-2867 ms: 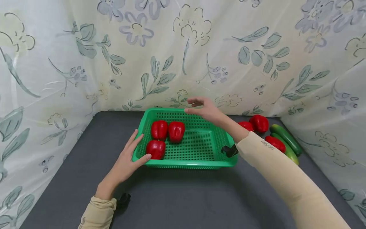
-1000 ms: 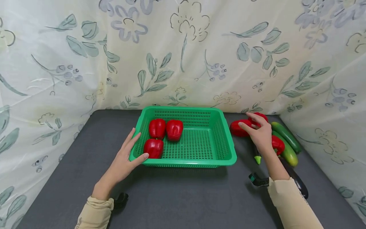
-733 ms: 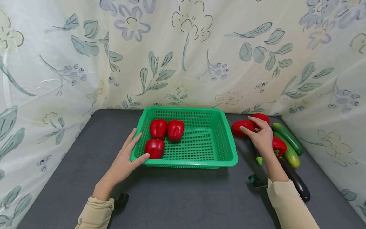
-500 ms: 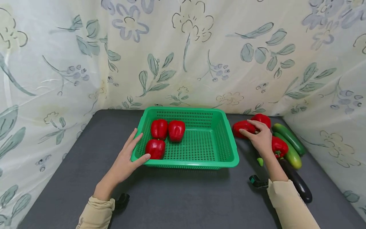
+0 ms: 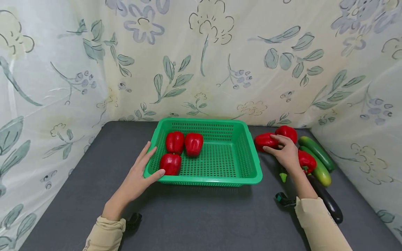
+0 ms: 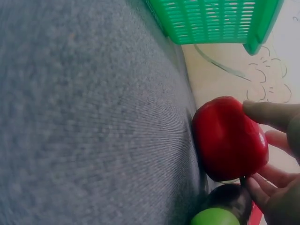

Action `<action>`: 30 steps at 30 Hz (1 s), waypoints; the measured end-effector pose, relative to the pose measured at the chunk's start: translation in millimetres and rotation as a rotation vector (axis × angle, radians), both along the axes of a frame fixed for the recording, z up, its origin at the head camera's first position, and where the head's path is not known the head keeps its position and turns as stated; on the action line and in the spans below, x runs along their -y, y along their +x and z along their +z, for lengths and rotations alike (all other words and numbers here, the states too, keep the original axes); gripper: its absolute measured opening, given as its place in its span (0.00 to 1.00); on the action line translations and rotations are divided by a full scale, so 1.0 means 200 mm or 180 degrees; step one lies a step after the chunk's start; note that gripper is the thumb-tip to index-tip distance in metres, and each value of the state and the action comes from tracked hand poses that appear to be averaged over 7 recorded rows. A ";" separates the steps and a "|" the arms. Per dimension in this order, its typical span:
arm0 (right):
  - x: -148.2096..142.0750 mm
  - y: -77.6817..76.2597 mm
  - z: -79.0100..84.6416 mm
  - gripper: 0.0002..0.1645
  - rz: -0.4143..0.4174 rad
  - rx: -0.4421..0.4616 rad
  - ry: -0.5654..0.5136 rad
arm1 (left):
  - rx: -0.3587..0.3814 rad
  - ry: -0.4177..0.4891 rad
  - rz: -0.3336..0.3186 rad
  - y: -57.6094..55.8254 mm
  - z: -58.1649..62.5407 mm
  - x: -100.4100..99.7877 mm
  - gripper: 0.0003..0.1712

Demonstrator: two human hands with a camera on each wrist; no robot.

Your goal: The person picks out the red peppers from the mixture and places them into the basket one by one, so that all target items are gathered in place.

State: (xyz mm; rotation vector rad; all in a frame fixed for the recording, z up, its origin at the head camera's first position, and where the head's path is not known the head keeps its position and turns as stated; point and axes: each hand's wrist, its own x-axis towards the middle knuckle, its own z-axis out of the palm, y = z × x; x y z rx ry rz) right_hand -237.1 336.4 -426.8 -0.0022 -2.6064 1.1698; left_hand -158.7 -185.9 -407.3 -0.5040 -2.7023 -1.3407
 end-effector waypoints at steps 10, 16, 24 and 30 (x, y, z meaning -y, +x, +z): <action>-0.01 -0.01 -0.03 0.36 -0.0009 -0.0047 0.0031 | -0.0008 -0.0005 0.0000 0.01 0.00 -0.01 0.47; 0.02 -0.04 -0.04 0.40 0.0000 -0.0058 0.0066 | 0.0013 -0.0003 -0.0011 0.00 0.00 -0.01 0.47; 0.04 -0.07 -0.03 0.43 -0.0005 -0.0019 0.0213 | -0.0039 0.0016 -0.0018 0.00 -0.01 0.00 0.46; 0.04 -0.10 -0.04 0.44 0.0044 -0.0074 0.0265 | -0.0041 0.0009 0.0006 0.00 -0.01 0.00 0.46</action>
